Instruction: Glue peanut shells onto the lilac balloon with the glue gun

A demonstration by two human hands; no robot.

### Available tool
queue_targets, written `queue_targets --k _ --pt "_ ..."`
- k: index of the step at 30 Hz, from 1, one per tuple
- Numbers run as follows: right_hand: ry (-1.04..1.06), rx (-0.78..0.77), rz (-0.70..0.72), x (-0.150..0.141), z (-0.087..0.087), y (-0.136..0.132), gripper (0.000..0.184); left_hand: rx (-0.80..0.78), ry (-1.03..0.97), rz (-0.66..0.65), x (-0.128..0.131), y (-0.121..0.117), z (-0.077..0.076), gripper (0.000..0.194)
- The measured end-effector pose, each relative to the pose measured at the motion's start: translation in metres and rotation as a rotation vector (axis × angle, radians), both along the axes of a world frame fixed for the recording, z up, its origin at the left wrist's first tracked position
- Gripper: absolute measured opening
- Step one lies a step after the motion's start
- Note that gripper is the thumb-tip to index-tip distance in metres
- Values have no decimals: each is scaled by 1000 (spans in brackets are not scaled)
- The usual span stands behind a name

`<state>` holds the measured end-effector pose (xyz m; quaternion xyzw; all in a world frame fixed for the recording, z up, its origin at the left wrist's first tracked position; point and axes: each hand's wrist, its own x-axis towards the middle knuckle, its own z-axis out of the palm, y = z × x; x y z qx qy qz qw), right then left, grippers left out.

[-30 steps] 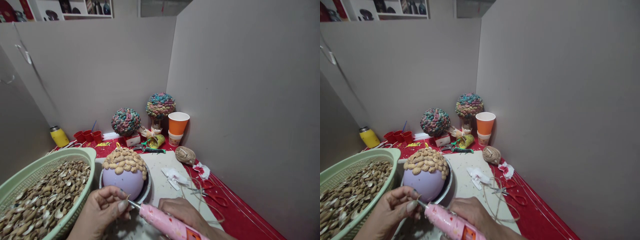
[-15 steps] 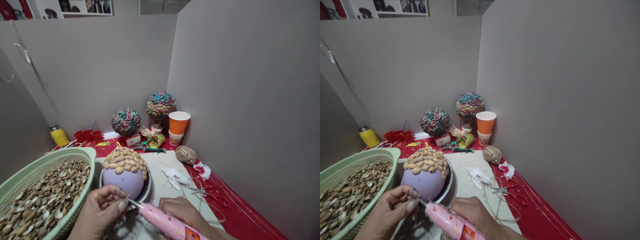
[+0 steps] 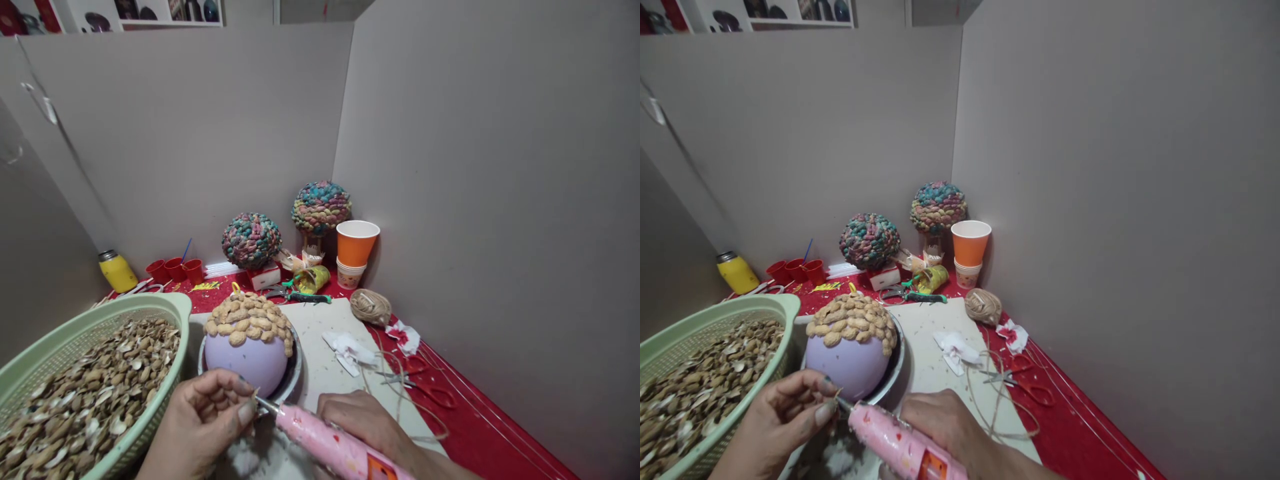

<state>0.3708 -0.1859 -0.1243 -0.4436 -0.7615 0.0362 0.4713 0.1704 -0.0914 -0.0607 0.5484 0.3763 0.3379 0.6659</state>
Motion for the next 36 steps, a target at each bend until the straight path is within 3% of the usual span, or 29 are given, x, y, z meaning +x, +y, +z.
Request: queue_targets --k 14,36 --pt "10 -1 -21 -5 21 -4 38 -1 6 28 2 -3 4 30" --pt "-43 -19 -68 0 19 -7 39 -19 4 22 3 -3 4 33"
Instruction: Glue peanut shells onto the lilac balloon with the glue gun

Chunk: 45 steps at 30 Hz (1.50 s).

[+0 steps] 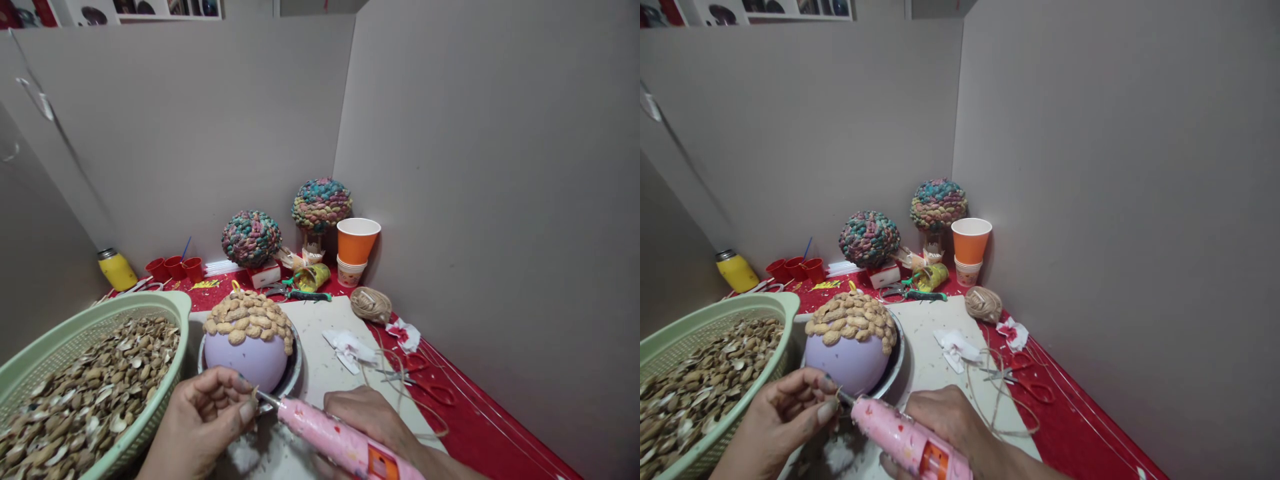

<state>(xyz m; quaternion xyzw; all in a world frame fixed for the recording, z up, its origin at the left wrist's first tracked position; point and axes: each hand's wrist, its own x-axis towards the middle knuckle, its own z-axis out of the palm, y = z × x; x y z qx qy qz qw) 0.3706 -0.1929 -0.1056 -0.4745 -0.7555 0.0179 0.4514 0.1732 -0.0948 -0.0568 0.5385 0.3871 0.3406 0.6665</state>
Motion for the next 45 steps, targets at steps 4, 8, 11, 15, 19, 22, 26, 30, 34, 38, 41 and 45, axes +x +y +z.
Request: queue_targets --k 4,8,11,15,19,22,26,30,34,38,41,45 --pt "36 -28 2 -1 2 -1 41 10 -3 -11 -1 1 -1 31" --pt "57 -64 21 -1 3 -2 43 -18 -13 -17 0 0 0 31" --pt "46 -59 27 0 2 -1 43 -30 -22 -23 1 -1 1 30" --pt "43 -51 32 0 0 -1 44 -24 -28 -37 -1 2 -2 29" --pt "54 -75 20 -1 -2 -3 42 -61 -45 -135 -5 10 -8 29" --pt "44 -107 7 0 -5 -3 40 -77 -53 -164 -6 12 -9 29" --pt "-4 -103 -5 1 -9 -2 38 -84 -42 -102 -3 7 -6 30" --pt "18 -76 12 0 -7 -2 40 -85 -67 -76 -2 4 -6 31" --pt "14 -106 0 0 -8 -3 43 -76 -55 -99 -4 6 -9 30" --pt "-6 -126 5 0 -8 -2 43 -62 -71 -64 -4 5 -9 30" --pt "70 -120 42 -1 -5 -1 44 -53 -73 -98 -6 4 -9 30" --pt "121 -126 83 -2 -3 -1 45 -55 -98 -132 -7 4 -11 27"
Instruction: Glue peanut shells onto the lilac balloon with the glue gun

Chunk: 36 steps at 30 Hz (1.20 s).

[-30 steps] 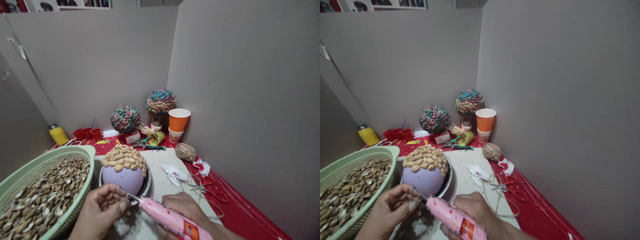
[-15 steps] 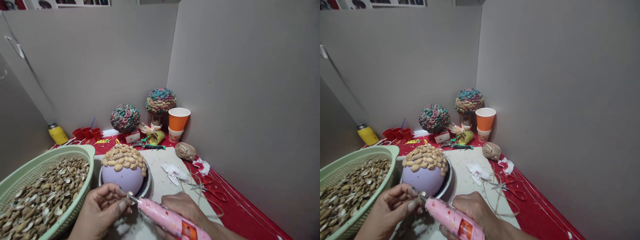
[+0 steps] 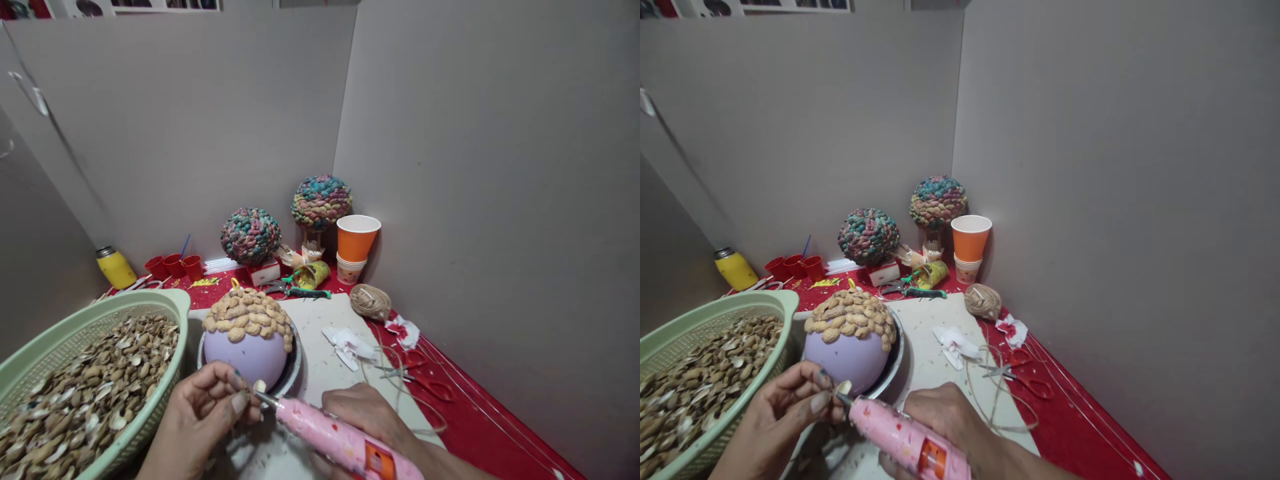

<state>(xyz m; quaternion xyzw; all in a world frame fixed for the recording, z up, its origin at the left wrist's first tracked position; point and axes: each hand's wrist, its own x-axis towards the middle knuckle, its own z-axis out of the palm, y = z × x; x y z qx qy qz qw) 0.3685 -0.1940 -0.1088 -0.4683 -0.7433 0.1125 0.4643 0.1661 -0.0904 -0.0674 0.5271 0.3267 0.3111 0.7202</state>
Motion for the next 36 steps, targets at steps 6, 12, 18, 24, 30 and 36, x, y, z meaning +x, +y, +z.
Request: queue_targets --k 6,12,18,24,30,36 --pt "-61 56 -38 0 -2 -1 46 -38 -43 -17 0 1 -1 25" --pt "-83 102 -19 -1 -1 2 43 -81 -77 -67 -1 4 -2 25" --pt "-93 180 -1 -4 -1 7 48 -210 -127 -131 3 1 4 24" --pt "-84 159 29 -4 2 6 49 -284 -163 -199 3 2 10 18" --pt "-27 137 119 1 -9 6 50 -307 -150 -258 2 4 10 22" --pt "38 90 212 5 -17 7 50 -397 -137 -333 1 4 10 20"
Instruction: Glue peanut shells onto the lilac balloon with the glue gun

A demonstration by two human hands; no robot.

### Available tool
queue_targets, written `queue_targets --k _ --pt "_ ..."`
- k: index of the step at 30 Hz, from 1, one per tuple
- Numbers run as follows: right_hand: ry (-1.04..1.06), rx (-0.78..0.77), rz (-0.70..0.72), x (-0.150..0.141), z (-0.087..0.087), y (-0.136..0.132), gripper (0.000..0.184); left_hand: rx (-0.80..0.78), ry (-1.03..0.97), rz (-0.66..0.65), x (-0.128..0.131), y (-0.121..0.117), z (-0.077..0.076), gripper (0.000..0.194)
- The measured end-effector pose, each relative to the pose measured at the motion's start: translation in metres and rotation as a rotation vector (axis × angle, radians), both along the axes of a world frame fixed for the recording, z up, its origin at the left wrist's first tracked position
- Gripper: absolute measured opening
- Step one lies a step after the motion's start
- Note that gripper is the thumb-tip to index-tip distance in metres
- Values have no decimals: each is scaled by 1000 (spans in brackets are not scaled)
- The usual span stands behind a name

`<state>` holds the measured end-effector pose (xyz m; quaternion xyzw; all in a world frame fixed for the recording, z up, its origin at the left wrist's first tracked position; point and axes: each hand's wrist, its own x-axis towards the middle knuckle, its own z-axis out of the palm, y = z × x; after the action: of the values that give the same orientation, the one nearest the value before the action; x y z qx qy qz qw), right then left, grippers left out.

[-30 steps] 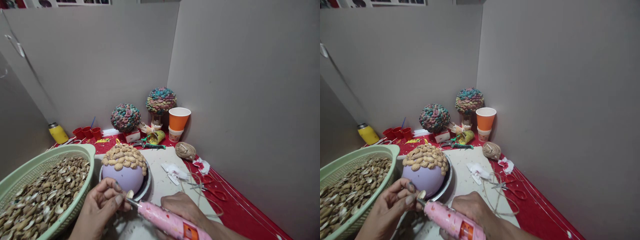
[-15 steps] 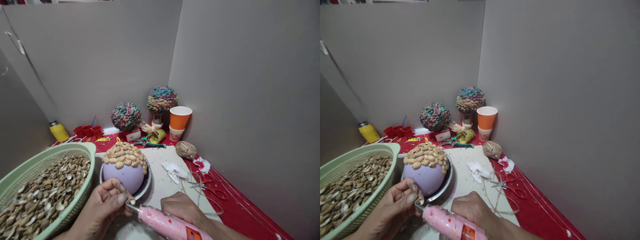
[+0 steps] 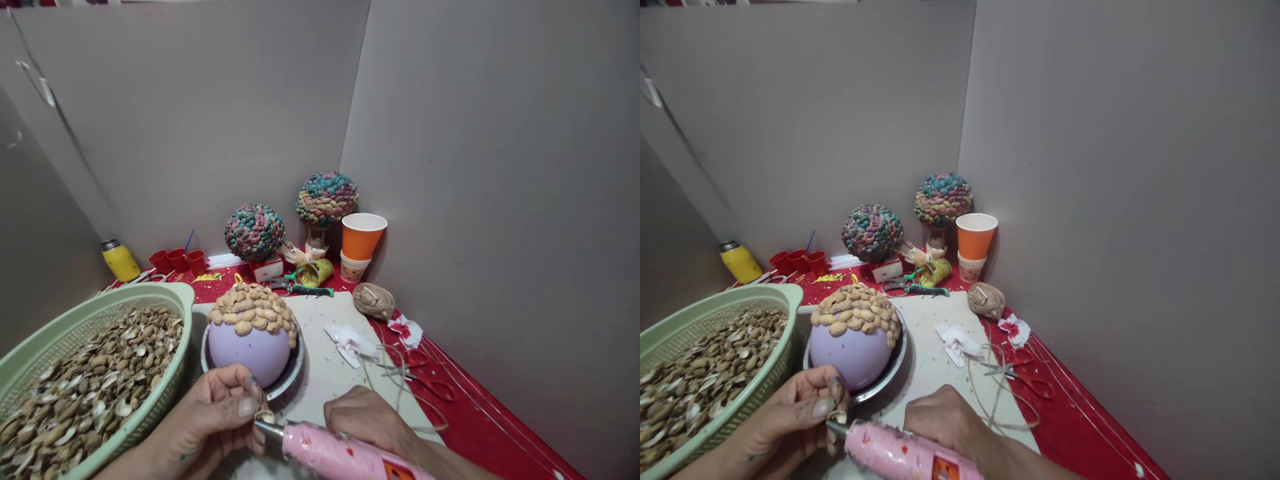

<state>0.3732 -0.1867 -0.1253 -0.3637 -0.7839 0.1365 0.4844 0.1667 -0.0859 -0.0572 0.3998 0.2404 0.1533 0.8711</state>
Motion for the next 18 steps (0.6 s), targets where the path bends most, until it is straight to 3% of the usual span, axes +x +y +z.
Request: queue_targets --k 7,18 --pt "27 -76 106 5 -3 0 48 -26 -16 -67 -3 0 -4 19" --pt "41 -70 111 4 3 0 48 -53 -80 -80 -4 3 -4 25"
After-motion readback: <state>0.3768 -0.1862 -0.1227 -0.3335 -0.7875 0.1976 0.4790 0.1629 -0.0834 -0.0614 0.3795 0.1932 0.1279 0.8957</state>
